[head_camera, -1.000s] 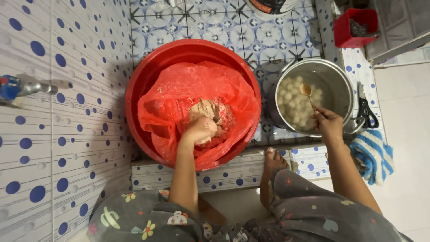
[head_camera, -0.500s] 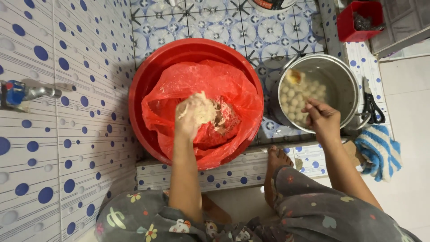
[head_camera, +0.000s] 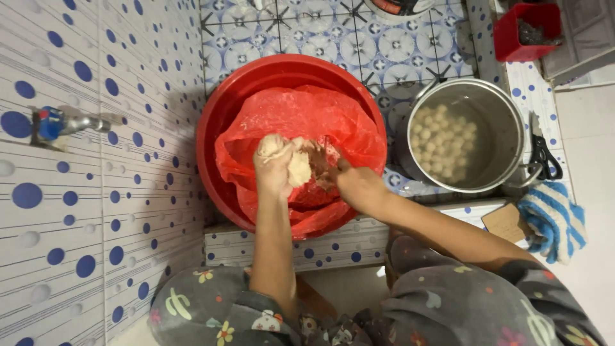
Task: Shaping meatballs by hand from a meat mixture in a plastic bag and dropping them into a pot of water.
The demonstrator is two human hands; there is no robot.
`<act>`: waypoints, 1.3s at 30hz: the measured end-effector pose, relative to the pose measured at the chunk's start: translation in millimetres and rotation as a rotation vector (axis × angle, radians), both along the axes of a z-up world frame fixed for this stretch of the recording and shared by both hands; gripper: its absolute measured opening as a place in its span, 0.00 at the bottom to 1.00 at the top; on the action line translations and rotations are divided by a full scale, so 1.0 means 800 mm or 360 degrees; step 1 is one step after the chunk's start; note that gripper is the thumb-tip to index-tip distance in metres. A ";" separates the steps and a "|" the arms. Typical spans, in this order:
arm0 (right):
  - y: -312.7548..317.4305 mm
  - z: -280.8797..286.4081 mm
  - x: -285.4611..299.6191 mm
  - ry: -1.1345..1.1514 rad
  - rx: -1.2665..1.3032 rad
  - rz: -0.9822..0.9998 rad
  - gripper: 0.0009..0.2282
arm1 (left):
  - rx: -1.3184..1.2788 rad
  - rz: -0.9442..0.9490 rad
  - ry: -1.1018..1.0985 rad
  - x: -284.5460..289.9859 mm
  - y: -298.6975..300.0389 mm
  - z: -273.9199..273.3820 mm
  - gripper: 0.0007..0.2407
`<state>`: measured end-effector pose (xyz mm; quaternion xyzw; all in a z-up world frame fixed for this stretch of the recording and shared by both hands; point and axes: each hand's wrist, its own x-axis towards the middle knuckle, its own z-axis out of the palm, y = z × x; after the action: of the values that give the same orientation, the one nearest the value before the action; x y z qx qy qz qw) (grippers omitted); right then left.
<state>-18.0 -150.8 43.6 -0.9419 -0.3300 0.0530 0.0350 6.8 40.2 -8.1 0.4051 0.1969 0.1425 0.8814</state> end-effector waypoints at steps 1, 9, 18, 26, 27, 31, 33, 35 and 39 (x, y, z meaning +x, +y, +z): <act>0.003 -0.029 0.006 -0.0112 -0.0069 -0.0009 0.08 | 0.0080 -0.0046 0.0034 0.002 0.002 0.000 0.12; 0.009 -0.027 -0.020 0.0158 -0.0181 0.0358 0.08 | 0.0316 -0.0302 -0.0152 -0.006 0.002 0.019 0.08; -0.020 0.020 -0.029 0.0008 -0.0154 0.0537 0.08 | 0.0225 -0.0342 -0.0047 0.005 -0.015 0.015 0.11; -0.123 0.072 -0.011 0.0378 0.0588 -0.0335 0.14 | 0.0796 -0.0126 0.0131 -0.004 -0.026 0.032 0.12; -0.132 0.071 -0.014 0.0374 0.0586 -0.0344 0.14 | 0.0793 -0.0135 0.0127 -0.002 -0.026 0.025 0.12; -0.171 0.073 -0.023 0.0401 0.0883 -0.0618 0.11 | 0.0710 -0.0320 0.0020 0.004 -0.024 0.020 0.07; -0.196 0.075 -0.026 0.0443 0.1001 -0.0734 0.11 | 0.0619 -0.0369 -0.0012 -0.001 -0.022 0.035 0.11; -0.224 0.077 -0.024 0.0312 0.1078 -0.0909 0.05 | 0.0634 -0.0327 0.0130 -0.008 -0.024 0.060 0.07; -0.293 0.001 -0.003 0.0260 0.0866 -0.1348 0.06 | 0.0631 -0.0405 0.0150 -0.006 -0.031 0.033 0.02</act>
<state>-20.7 -385.2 44.2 -0.9425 0.0827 0.0197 0.3231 1.7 15.4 18.4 0.5980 0.1534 0.0471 0.7853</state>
